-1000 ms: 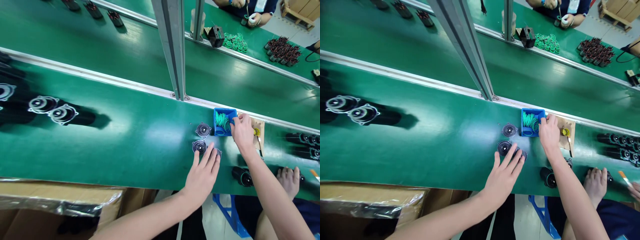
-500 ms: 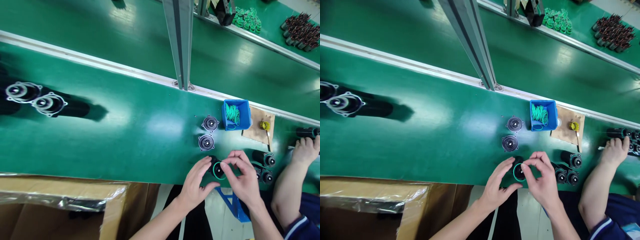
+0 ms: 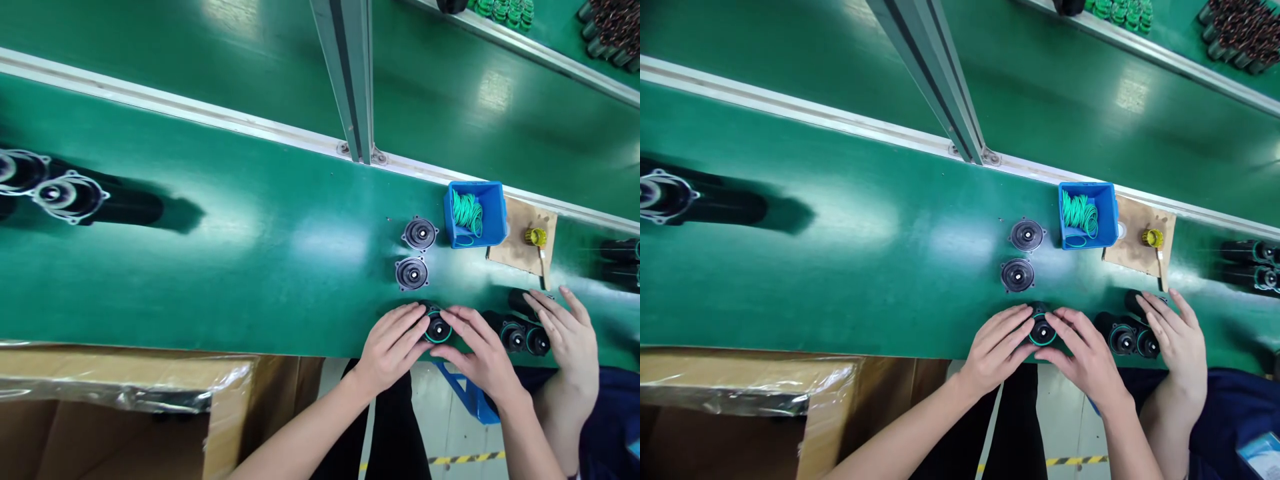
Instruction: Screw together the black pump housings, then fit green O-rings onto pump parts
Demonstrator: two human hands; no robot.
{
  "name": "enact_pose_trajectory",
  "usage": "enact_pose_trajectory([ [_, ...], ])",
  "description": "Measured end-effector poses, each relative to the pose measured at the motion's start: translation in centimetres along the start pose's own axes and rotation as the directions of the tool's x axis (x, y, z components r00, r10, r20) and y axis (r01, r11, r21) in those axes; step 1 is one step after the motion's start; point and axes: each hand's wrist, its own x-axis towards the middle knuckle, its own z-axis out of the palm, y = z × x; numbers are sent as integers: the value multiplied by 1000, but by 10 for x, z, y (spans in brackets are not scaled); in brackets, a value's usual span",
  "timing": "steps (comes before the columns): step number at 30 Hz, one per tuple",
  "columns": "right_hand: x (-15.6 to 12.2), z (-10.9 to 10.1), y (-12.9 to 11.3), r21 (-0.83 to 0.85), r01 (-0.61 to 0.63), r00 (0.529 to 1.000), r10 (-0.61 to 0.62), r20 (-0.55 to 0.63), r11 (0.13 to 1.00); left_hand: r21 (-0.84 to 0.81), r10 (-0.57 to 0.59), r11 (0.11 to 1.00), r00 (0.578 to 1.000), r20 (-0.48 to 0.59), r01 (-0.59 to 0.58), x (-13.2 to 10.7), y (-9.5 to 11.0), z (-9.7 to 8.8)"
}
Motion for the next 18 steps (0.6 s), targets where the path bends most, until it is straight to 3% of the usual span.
enact_pose_trajectory([
  [4,0,11,7,-33,100,982,-104,-159,994,-18,86,996,996,-11,-86,7,-7,-2],
  [7,-6,22,7,-160,153,923,-198,-330,975,-15,126,992,992,-27,-127,10,-10,-3],
  [9,-11,29,8,-230,212,885,-287,-367,950,-13,141,990,989,-34,-141,10,-12,-2],
  [12,-15,34,16,-251,313,858,-386,-339,916,-12,187,982,981,-50,-188,9,-13,0],
  [18,-13,21,36,-194,429,873,-460,-163,882,-128,270,954,962,-36,-272,16,-19,-4],
])
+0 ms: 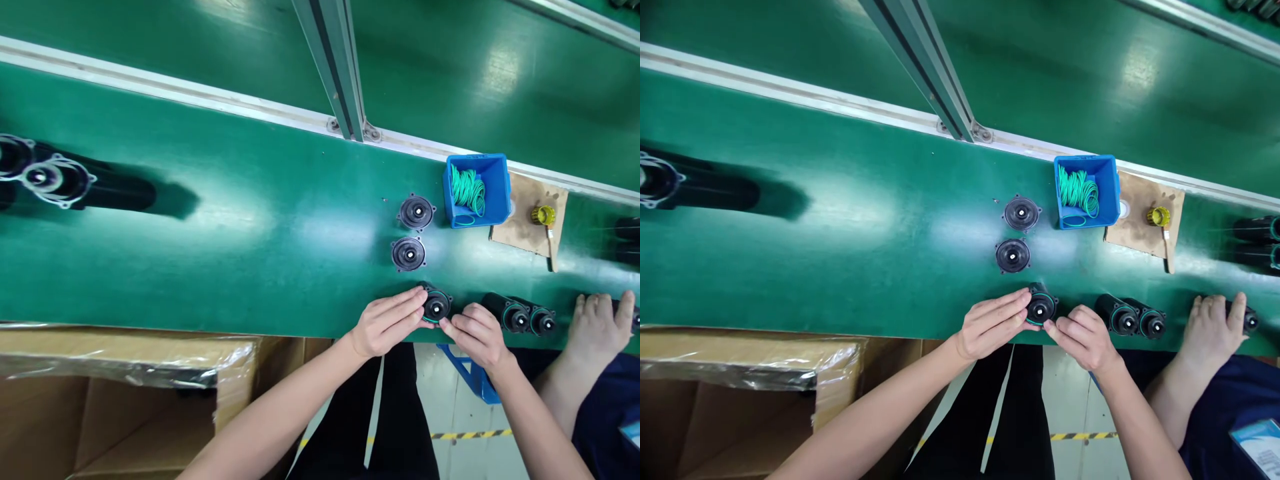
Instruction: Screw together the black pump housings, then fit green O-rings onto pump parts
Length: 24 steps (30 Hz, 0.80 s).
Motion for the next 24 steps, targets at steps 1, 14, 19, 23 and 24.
enact_pose_trajectory([
  [1,1,-3,1,5,13,1000,-14,28,1000,-30,11,999,1000,9,-11,1,-1,-1],
  [14,20,-15,-5,-201,248,957,-207,202,948,-77,-182,978,975,124,193,-6,3,-2],
  [19,-19,-17,-34,-508,-318,947,239,-216,801,-73,-335,936,935,114,344,-12,14,19],
  [23,-45,-19,-34,-534,-651,757,518,-399,539,34,-328,945,937,124,326,-7,30,58],
  [24,-49,-19,-28,-518,-660,750,521,-407,545,57,-307,951,944,118,303,-4,34,69],
])
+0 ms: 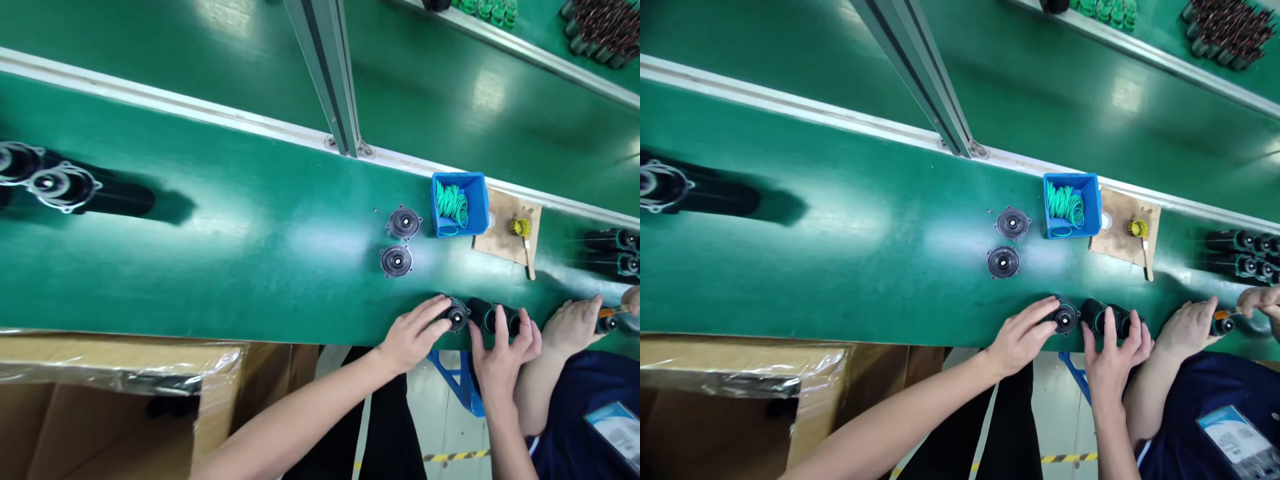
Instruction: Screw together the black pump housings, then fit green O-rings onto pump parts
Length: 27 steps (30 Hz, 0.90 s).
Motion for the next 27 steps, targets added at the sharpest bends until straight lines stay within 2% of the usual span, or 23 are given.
enact_pose_trajectory([
  [3,10,17,26,28,-8,999,9,-36,1000,46,38,998,999,16,-39,10,12,31],
  [6,27,26,63,-32,-40,994,37,-100,999,58,61,996,997,52,-64,23,20,64],
  [9,47,7,96,-64,-4,999,2,-35,998,58,62,996,995,82,-67,41,28,89],
  [11,63,-16,99,-31,0,1000,0,18,1000,38,46,998,996,72,-49,51,35,89],
  [13,83,-34,83,49,-109,994,109,2,993,5,45,999,999,-6,-45,56,42,72],
  [14,95,-37,68,109,-161,987,163,-1,981,15,43,999,995,-86,-42,56,43,57],
  [15,109,-35,51,187,-145,989,139,46,971,49,32,999,979,-201,-23,54,43,40],
  [16,124,-27,33,291,-104,987,62,151,951,98,11,995,941,-337,24,52,40,20],
  [17,138,-16,16,382,-77,958,-37,284,921,150,-21,983,880,-475,105,49,34,1],
  [18,153,-1,0,415,-61,908,-122,401,908,178,-63,963,810,-583,203,47,25,-17],
  [19,168,15,-14,386,-25,855,-180,486,922,176,-114,942,764,-636,286,45,15,-32],
  [20,181,31,-24,338,32,819,-219,531,940,147,-176,927,747,-641,344,44,4,-44],
  [21,192,45,-30,289,84,798,-238,554,954,105,-245,919,758,-604,380,42,-8,-53],
  [23,209,61,-36,222,166,785,-265,560,961,26,-354,910,806,-474,415,39,-27,-61],
  [25,216,60,-38,202,208,782,-287,554,957,-28,-399,906,831,-388,422,34,-37,-61],
  [27,211,44,-42,250,185,802,-293,520,950,-69,-411,908,844,-344,414,25,-38,-62],
])
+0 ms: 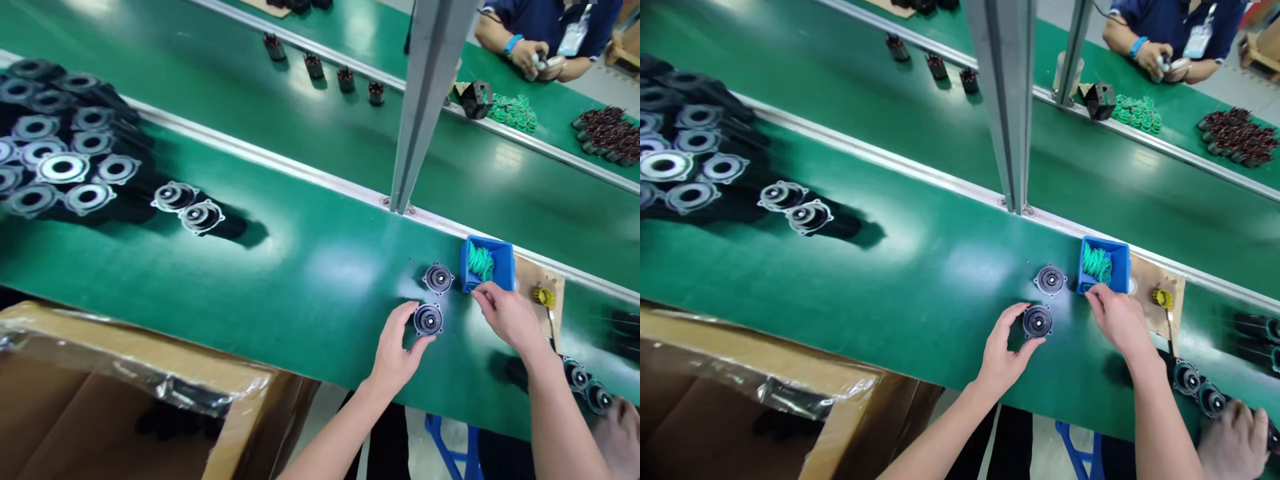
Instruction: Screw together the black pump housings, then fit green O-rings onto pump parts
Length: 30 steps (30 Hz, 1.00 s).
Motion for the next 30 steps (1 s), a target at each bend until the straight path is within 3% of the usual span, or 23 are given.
enact_pose_trajectory([
  [2,-21,-10,-21,257,-9,1000,13,-15,966,-56,13,998,999,53,-11,-8,0,-8],
  [4,-44,-13,-49,621,-72,994,7,106,781,-91,36,996,993,111,-26,-14,2,-18],
  [6,-60,-9,-78,729,-159,972,-23,234,666,-97,81,993,987,139,-68,-18,1,-27],
  [10,-65,16,-107,691,-135,984,13,179,710,-58,186,982,976,112,-180,-19,-4,-33],
  [14,-59,31,-100,657,-141,989,134,61,741,10,269,963,959,85,-271,-17,-9,-31],
  [16,-61,33,-91,658,-94,991,133,-9,747,56,321,944,945,67,-325,-16,-10,-31],
  [19,-66,30,-76,583,93,996,-66,-67,807,118,405,906,914,40,-407,-15,-11,-31],
  [22,-69,31,-64,389,297,949,-313,-21,872,142,466,871,883,61,-470,-12,-12,-33],
  [27,-61,42,-58,265,452,891,-442,-103,852,167,489,850,866,104,-500,-1,-11,-41],
  [30,-56,45,-56,236,478,877,-473,-83,846,180,504,832,851,147,-524,6,-9,-45],
])
